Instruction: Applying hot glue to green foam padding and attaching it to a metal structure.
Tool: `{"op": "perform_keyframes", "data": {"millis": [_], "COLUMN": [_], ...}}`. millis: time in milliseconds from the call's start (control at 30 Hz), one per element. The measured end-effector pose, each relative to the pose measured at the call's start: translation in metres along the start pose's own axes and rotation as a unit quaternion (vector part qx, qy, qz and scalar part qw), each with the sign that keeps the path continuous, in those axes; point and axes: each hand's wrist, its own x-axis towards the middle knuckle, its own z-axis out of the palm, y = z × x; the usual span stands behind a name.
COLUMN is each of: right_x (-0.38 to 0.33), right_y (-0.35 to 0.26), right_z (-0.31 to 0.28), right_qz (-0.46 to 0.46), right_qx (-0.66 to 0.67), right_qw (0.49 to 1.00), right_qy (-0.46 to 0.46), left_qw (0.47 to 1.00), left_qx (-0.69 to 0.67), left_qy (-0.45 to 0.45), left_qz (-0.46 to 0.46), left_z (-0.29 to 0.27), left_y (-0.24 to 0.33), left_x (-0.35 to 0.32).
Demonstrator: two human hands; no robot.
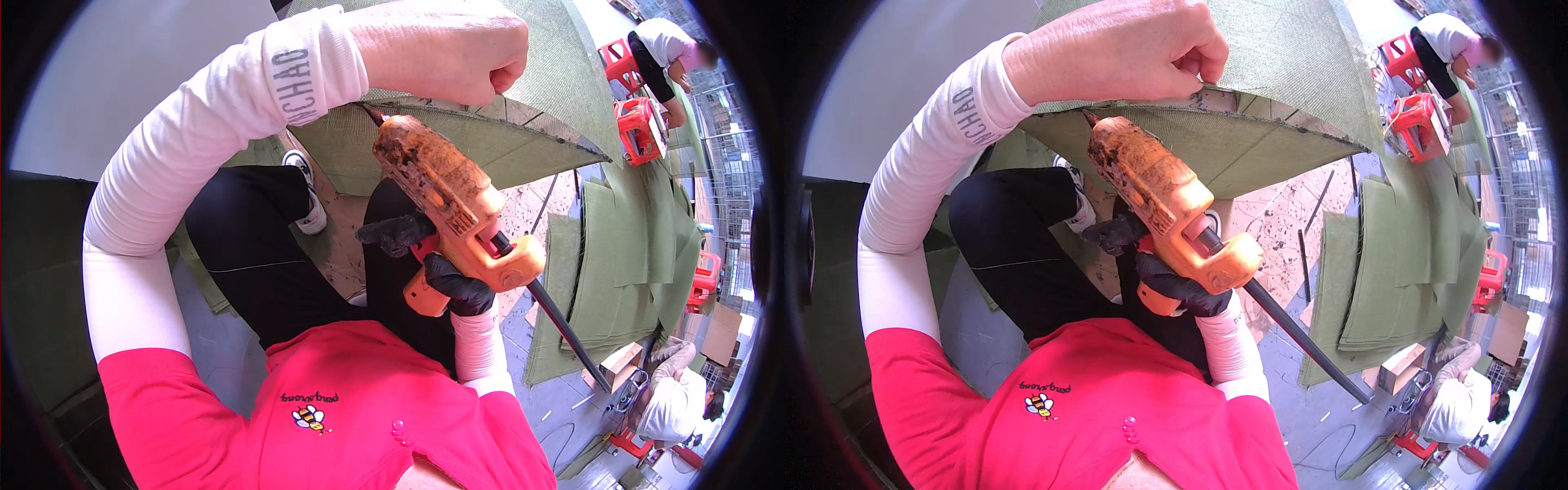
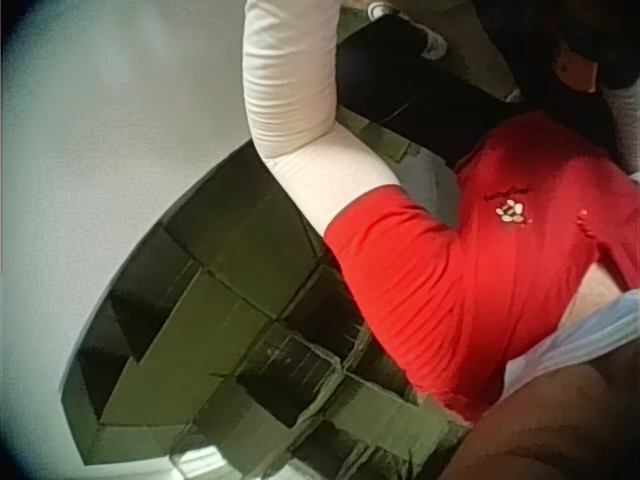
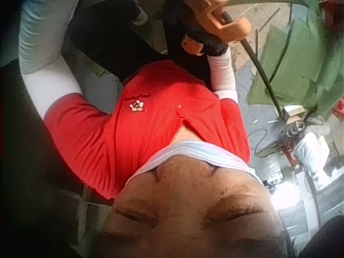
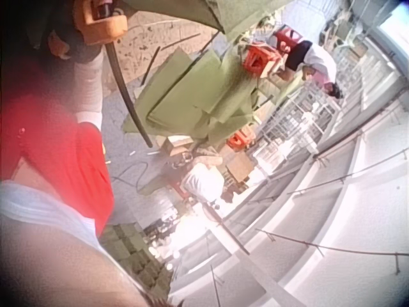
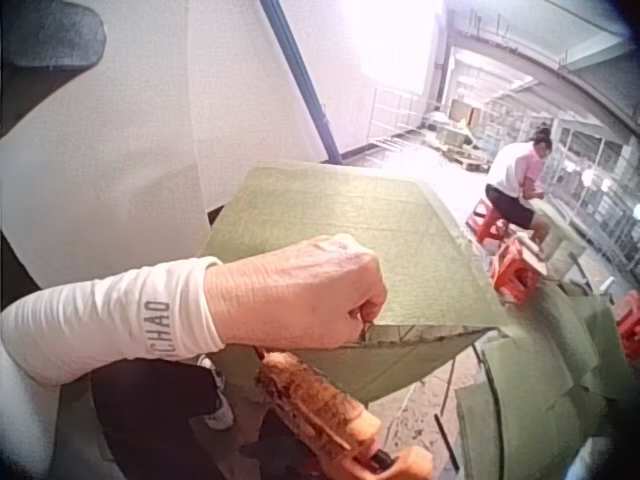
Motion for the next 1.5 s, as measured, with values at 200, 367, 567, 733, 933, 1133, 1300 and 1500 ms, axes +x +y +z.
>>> {"op": "perform_keyframes", "data": {"millis": [200,367,567,733,933,1133,1300,1500], "right_x": [0.001,0.002,-0.006,0.000,0.003,-0.004,-0.005,-0.006], "right_y": [0.002,-0.003,-0.009,-0.008,-0.006,-0.011,-0.016,-0.021], "right_z": [-0.009,-0.013,-0.002,0.005,0.008,0.004,0.002,-0.004], "right_qz": [-0.003,-0.148,-0.079,-0.097,-0.149,-0.049,-0.139,-0.097], "right_qx": [-0.014,-0.310,-0.285,-0.279,-0.373,-0.292,-0.280,-0.238], "right_qw": [1.000,0.936,0.955,0.955,0.914,0.955,0.946,0.955], "right_qy": [-0.008,-0.076,0.003,-0.019,-0.051,-0.022,-0.088,-0.150], "left_qw": [1.000,1.000,1.000,1.000,1.000,1.000,1.000,1.000], "left_qx": [-0.024,-0.021,-0.016,-0.017,-0.019,-0.015,-0.004,-0.003], "left_qy": [-0.014,-0.002,0.005,-0.013,-0.016,0.008,0.018,0.004], "left_qz": [0.000,-0.005,0.011,-0.017,-0.005,-0.001,0.016,0.008], "left_z": [-0.003,0.001,0.003,0.001,-0.001,0.006,0.008,0.002], "left_y": [0.000,0.000,0.000,0.002,0.002,-0.003,-0.004,0.000], "left_x": [0.001,0.002,0.003,0.005,0.006,0.008,0.009,0.008]}}
